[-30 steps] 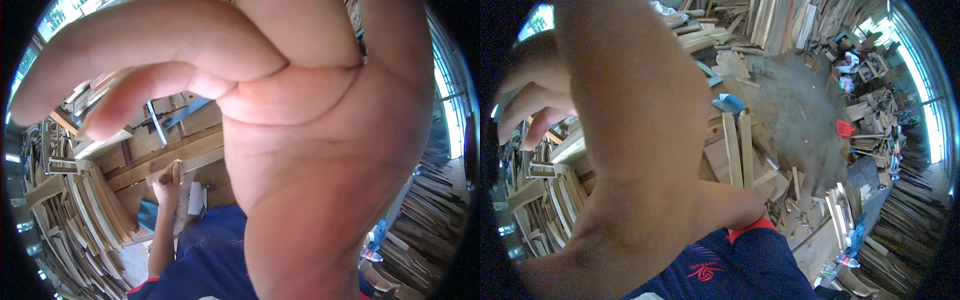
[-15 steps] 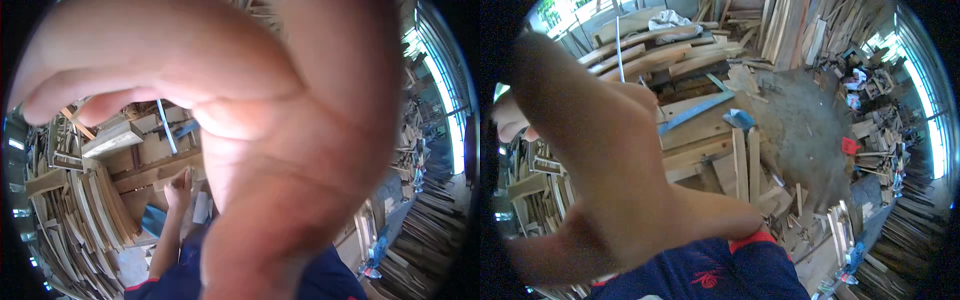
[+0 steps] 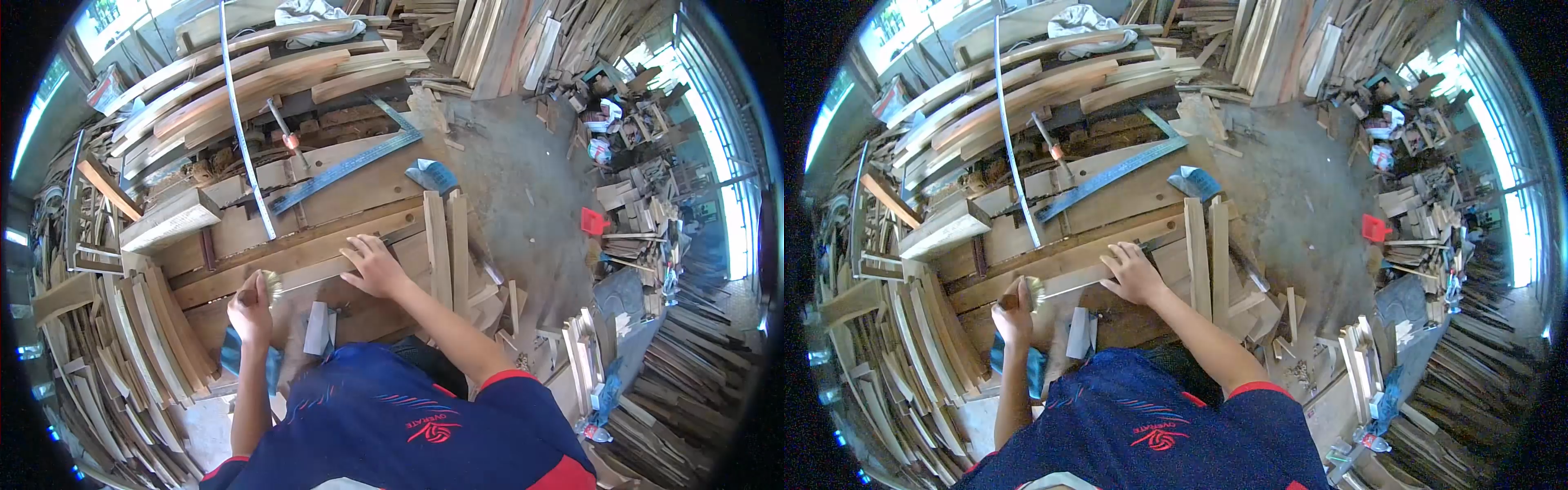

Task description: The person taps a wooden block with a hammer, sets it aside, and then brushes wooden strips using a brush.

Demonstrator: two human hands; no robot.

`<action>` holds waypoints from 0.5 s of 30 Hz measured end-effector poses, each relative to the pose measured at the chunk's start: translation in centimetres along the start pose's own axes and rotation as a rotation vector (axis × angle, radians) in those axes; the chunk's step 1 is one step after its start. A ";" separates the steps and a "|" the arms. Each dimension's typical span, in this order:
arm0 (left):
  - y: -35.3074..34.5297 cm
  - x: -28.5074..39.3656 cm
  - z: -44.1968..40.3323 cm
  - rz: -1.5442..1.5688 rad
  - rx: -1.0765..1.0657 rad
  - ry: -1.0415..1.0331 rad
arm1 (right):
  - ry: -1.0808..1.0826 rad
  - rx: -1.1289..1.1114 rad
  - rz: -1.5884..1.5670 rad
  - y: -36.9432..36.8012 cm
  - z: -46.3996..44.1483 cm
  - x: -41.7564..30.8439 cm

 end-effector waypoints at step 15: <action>-0.7 -2.4 0.2 0.019 0.032 -0.063 | -0.039 0.129 0.128 -3.3 0.6 0.1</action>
Point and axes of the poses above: each hand's wrist, its own z-axis away from the middle knuckle, its own y-axis out of the back of the hand, x = y × z, the point moved 7 cm from there along -z, towards the middle knuckle, and after that the axes turned 14 degrees about -x, right-handed, at the moved point
